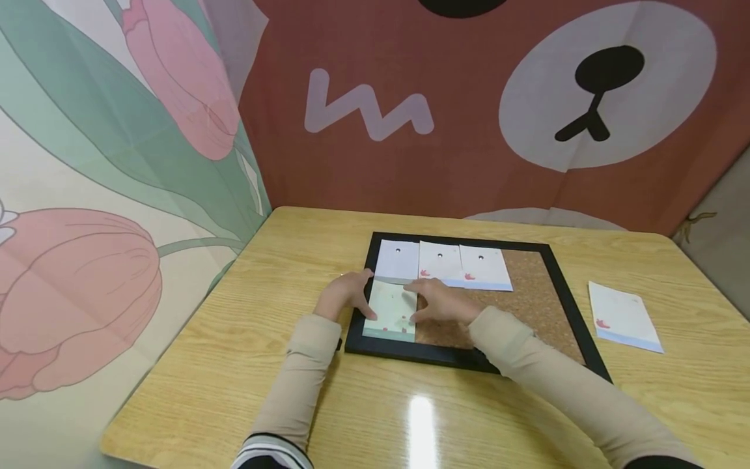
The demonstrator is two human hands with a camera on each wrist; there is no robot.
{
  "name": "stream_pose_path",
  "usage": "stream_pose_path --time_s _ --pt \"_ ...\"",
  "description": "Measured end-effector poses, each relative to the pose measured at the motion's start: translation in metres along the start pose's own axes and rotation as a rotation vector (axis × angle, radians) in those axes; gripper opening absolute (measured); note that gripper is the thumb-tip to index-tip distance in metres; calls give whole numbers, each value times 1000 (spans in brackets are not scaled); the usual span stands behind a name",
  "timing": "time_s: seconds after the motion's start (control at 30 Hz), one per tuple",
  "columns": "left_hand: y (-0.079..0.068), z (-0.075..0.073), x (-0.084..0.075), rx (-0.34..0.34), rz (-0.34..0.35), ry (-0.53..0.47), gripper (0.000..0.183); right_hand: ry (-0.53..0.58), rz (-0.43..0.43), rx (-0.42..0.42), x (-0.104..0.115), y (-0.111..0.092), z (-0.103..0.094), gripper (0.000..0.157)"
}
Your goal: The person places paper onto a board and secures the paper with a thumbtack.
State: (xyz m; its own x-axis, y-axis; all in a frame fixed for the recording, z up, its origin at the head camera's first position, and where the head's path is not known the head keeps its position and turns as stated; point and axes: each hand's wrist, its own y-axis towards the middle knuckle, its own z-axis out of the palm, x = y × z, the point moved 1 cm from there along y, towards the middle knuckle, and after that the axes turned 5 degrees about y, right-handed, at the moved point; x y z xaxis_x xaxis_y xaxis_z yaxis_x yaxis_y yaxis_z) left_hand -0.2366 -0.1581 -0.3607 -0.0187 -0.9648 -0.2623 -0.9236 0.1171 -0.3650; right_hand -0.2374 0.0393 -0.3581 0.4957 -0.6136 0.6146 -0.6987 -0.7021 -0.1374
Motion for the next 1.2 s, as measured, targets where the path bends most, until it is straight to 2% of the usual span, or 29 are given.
stream_pose_path --time_s 0.27,0.3,0.33,0.5,0.53,0.63,0.9,1.2 --pt "9 1 4 23 -17 33 100 -138 -41 101 3 -3 4 62" --pt "18 6 9 17 6 48 100 -153 -40 106 3 -3 5 62" --pt "19 6 9 23 8 54 97 -159 -39 113 3 -3 5 62" --pt "19 7 9 22 38 59 65 -147 -35 125 2 -5 6 60" --pt "11 2 3 28 24 55 58 -146 -33 125 2 -5 6 60" --pt "8 2 0 10 37 94 48 -152 -37 123 0 -4 6 60" --pt "8 2 -6 -22 29 161 52 -169 -36 113 -2 -4 8 60" --pt "7 1 -5 -35 18 148 53 -176 -58 103 -1 -5 8 59"
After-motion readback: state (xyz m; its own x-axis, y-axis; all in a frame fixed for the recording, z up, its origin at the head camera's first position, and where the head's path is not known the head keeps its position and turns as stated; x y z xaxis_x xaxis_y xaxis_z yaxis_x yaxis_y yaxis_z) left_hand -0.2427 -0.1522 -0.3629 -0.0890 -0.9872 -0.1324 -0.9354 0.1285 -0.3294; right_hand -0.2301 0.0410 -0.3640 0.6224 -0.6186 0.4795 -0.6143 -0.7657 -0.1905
